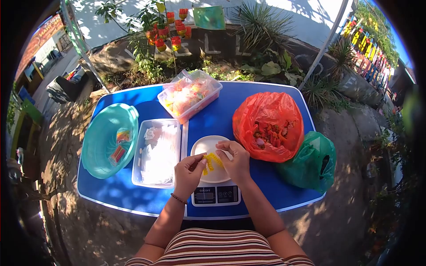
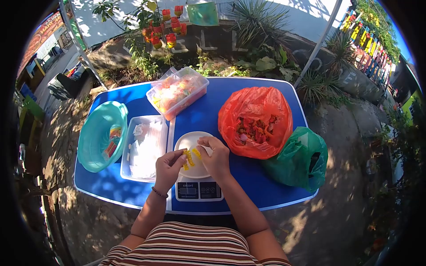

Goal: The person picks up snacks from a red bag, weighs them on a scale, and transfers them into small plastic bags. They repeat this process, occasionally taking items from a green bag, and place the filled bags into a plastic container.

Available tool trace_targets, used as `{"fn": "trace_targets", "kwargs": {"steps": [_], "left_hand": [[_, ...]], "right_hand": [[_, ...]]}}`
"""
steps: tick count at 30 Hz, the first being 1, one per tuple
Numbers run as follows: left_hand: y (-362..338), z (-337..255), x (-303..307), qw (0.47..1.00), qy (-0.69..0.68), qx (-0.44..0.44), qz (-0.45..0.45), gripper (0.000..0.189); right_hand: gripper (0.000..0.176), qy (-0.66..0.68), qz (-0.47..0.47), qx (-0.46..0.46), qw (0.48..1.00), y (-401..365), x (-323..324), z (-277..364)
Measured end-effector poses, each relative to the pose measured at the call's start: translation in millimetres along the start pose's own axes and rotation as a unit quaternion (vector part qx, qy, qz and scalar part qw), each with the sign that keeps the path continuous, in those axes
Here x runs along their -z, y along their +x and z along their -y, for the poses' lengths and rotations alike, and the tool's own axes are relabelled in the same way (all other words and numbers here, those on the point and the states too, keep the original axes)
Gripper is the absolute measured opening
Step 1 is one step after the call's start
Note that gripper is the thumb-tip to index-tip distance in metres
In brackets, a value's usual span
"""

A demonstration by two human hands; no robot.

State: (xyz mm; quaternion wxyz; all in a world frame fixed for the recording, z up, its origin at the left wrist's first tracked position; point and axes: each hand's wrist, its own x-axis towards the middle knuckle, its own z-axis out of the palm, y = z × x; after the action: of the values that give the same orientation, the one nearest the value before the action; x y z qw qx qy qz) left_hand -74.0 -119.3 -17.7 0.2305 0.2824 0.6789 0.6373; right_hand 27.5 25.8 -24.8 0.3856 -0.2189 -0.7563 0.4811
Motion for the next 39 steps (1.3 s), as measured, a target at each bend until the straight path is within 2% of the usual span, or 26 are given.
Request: {"fn": "trace_targets", "kwargs": {"steps": [1,4,7,10,13,23,27,30,39], "left_hand": [[-0.2,-0.6,0.1,1.000,-0.005,0.004,0.004,0.023],[-2.6,-7.7,0.0,0.999,-0.022,0.015,0.025,0.023],[-5.1,-8.2,1.5,0.998,-0.020,0.006,0.062,0.021],[-10.4,-10.0,-3.4,0.999,0.012,-0.018,0.045,0.020],[-13.3,-13.5,-9.8,0.995,0.066,-0.074,0.011,0.016],[-4.9,-31.8,-20.2,0.971,0.155,-0.180,-0.016,0.015],[0.6,-36.8,-18.6,0.970,0.181,-0.165,-0.004,0.015],[6.7,-28.5,-18.8,0.965,0.169,-0.201,-0.020,0.015],[10.0,-20.7,-14.4,0.970,0.188,-0.150,-0.015,0.015]], "right_hand": [[0.015,-0.006,0.002,0.013,1.000,0.6,2.0,2.0],[0.021,0.073,0.112,-0.058,0.989,-3.2,14.8,28.5],[0.015,0.033,0.130,-0.034,0.990,-12.8,15.0,34.8],[0.018,-0.020,0.108,0.010,0.994,-18.8,17.7,32.0],[0.013,-0.062,0.068,0.051,0.995,-20.6,18.7,44.9],[0.010,-0.070,-0.015,0.061,0.996,-20.7,13.0,51.0],[0.011,-0.077,-0.030,0.068,0.994,-17.3,8.4,48.9],[0.011,-0.089,-0.033,0.065,0.993,-16.0,4.2,48.9],[0.010,-0.122,-0.032,0.051,0.991,-16.8,-7.2,39.3]]}}
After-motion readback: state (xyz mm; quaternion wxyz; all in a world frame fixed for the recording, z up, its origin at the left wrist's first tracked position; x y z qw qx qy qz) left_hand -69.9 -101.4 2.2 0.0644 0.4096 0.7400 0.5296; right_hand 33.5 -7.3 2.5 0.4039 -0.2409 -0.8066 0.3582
